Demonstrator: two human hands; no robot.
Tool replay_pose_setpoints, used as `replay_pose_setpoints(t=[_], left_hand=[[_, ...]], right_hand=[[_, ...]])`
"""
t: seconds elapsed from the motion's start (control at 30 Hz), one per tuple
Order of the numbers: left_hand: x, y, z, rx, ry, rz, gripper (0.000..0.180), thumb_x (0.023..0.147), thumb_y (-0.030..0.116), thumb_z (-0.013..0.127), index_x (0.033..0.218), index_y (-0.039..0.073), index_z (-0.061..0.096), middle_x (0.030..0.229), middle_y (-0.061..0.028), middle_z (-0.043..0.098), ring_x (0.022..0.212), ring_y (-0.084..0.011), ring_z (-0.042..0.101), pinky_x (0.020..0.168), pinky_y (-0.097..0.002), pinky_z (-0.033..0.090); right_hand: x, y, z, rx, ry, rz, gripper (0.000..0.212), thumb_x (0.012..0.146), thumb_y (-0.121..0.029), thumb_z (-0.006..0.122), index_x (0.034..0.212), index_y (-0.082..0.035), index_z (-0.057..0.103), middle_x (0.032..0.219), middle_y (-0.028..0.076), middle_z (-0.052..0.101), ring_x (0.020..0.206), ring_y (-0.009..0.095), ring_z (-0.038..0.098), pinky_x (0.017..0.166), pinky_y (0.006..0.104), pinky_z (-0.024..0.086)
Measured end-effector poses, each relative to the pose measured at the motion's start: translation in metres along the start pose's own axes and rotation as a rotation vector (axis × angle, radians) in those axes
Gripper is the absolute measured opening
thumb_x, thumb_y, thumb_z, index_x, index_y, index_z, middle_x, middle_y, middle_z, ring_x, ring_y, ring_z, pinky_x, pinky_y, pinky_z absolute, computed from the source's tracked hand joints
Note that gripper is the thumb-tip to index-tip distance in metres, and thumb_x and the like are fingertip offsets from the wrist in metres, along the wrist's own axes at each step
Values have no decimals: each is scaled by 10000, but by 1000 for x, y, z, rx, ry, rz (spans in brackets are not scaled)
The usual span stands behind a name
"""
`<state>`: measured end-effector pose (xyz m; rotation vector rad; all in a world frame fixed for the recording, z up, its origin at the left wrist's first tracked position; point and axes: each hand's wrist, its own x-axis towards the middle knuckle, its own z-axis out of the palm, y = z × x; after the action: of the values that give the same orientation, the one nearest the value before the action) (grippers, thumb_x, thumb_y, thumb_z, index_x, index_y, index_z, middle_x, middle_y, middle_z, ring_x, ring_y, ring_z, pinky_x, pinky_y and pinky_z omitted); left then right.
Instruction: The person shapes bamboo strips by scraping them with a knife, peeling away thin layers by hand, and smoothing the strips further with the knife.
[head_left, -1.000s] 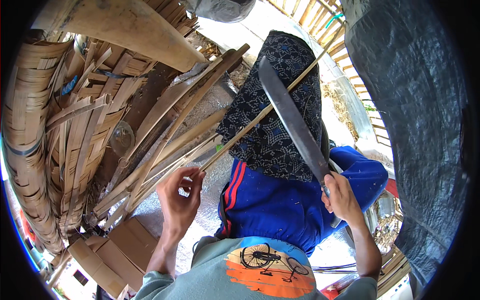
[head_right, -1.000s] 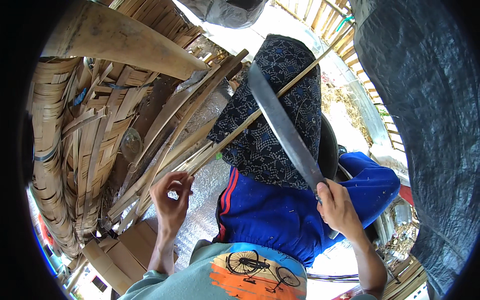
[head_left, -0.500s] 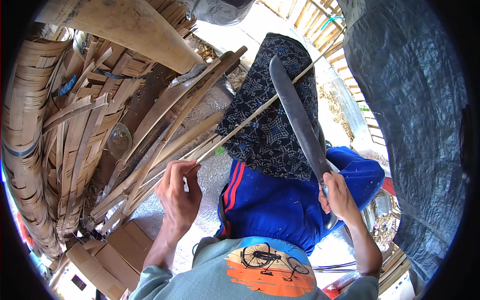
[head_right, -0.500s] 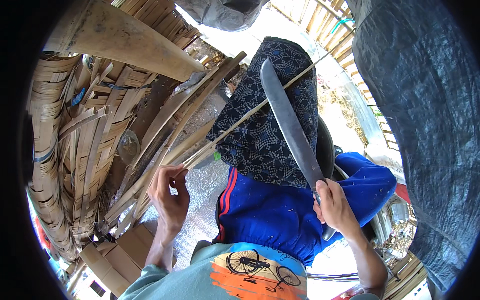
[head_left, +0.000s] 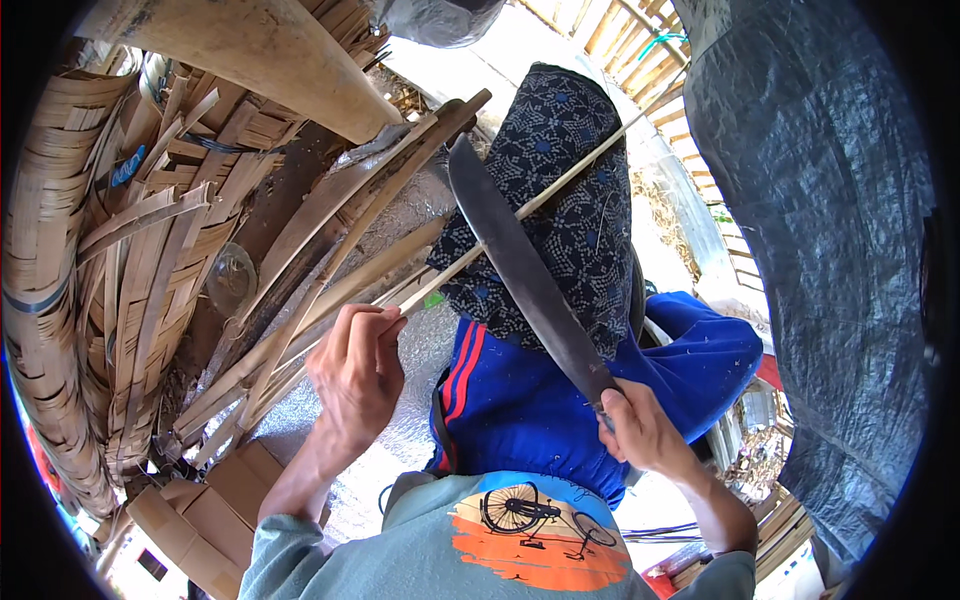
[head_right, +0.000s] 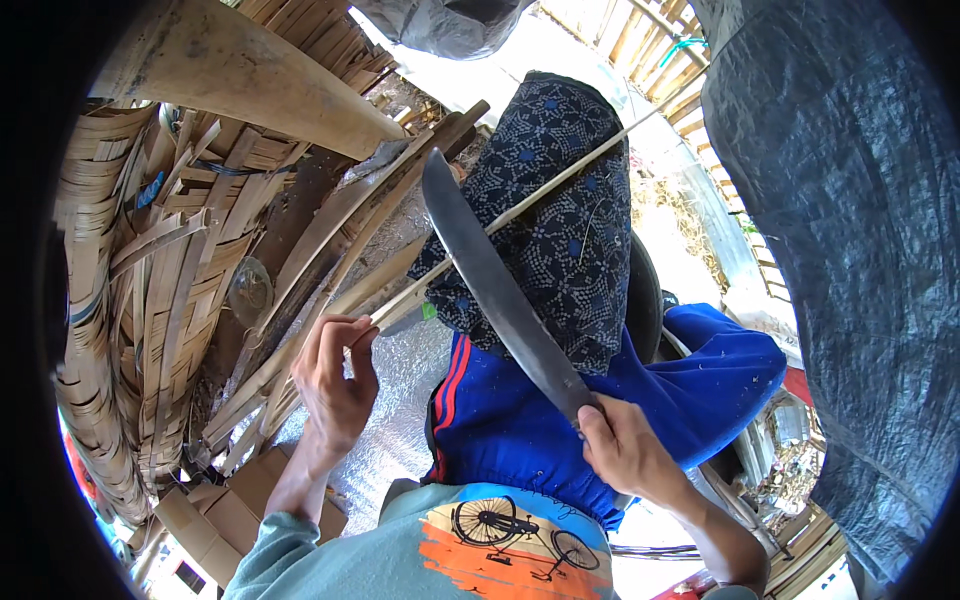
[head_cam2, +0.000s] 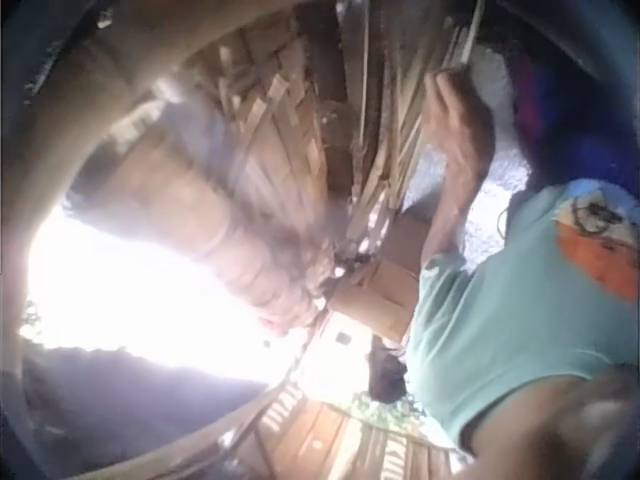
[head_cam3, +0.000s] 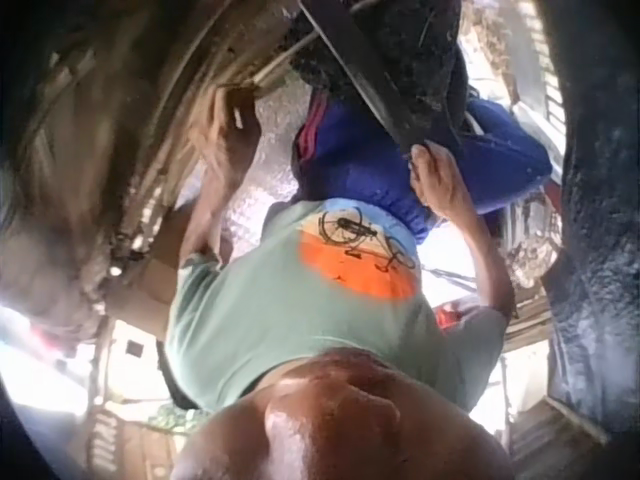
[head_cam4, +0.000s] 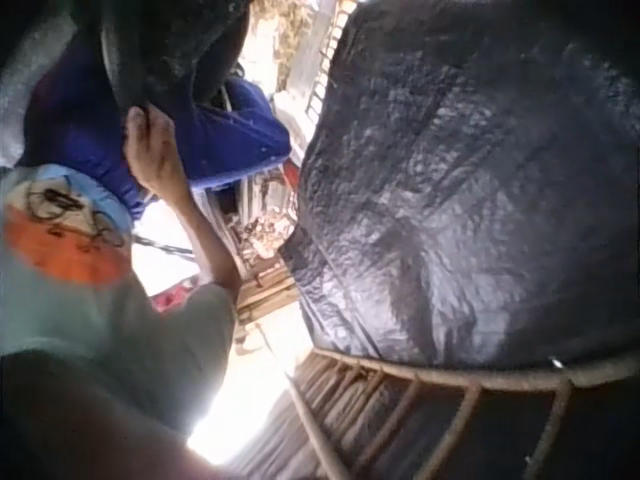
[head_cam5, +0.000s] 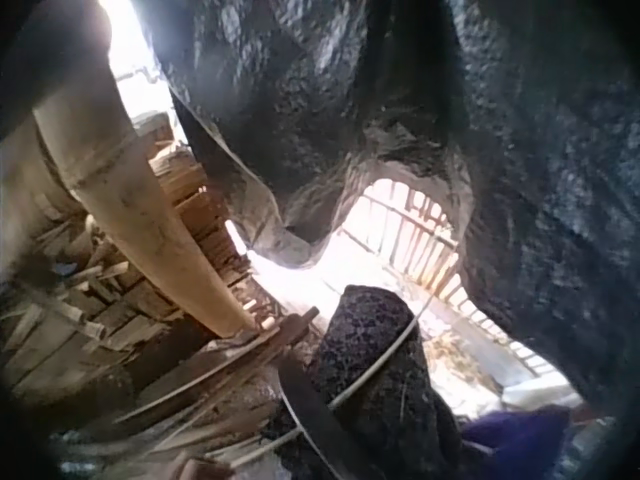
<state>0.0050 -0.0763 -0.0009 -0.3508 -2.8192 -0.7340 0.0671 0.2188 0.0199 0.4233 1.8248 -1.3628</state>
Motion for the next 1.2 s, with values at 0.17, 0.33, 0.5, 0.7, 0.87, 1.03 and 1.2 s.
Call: replay_pose_setpoints(t=[0.17,0.33,0.5,0.7,0.87,1.03,1.2], left_hand=[[1,-3,0,-23,-24,13,143,777,5,702,837,31,574,744,-90,587,568,-250,582,506,-337,444],[8,6,3,6,-48,10,157,745,-54,694,803,-4,557,721,-120,596,577,-264,599,534,-342,462],[3,0,0,5,-44,8,154,741,-61,692,803,-9,560,737,-122,602,583,-255,610,535,-338,468],[11,9,-1,-7,-64,8,149,742,-72,684,807,-17,562,737,-120,604,603,-249,625,542,-324,475],[8,-2,-2,-112,-123,-31,140,771,-5,721,848,-6,604,783,-117,655,574,-188,592,521,-285,463],[-2,-11,-3,-453,-268,-314,170,802,53,732,943,5,650,814,-60,670,653,-99,590,571,-229,474],[-21,-1,26,-823,2,-595,191,865,97,690,1006,-15,626,792,-53,660,685,-94,601,599,-217,474]], right_hand=[[16,0,-20,91,-2,101,378,988,-312,395,773,-18,499,515,32,469,410,121,473,386,273,368],[11,4,-4,150,-58,147,392,987,-324,368,772,-18,481,523,1,450,412,86,447,378,249,361],[19,9,-13,235,-61,161,377,986,-330,367,798,-22,471,524,15,451,410,92,438,377,257,358],[10,-2,4,-36,-70,-14,396,975,-332,338,764,-21,462,539,29,475,407,98,446,369,256,354],[15,-3,0,103,-89,45,363,987,-304,339,785,-27,457,535,19,461,408,89,429,387,248,355],[16,-1,1,136,-38,31,380,1001,-313,396,751,-33,453,510,4,437,412,75,442,368,247,337],[16,-3,-8,131,-20,27,367,998,-314,395,763,-39,452,504,7,428,406,81,437,370,248,341]])
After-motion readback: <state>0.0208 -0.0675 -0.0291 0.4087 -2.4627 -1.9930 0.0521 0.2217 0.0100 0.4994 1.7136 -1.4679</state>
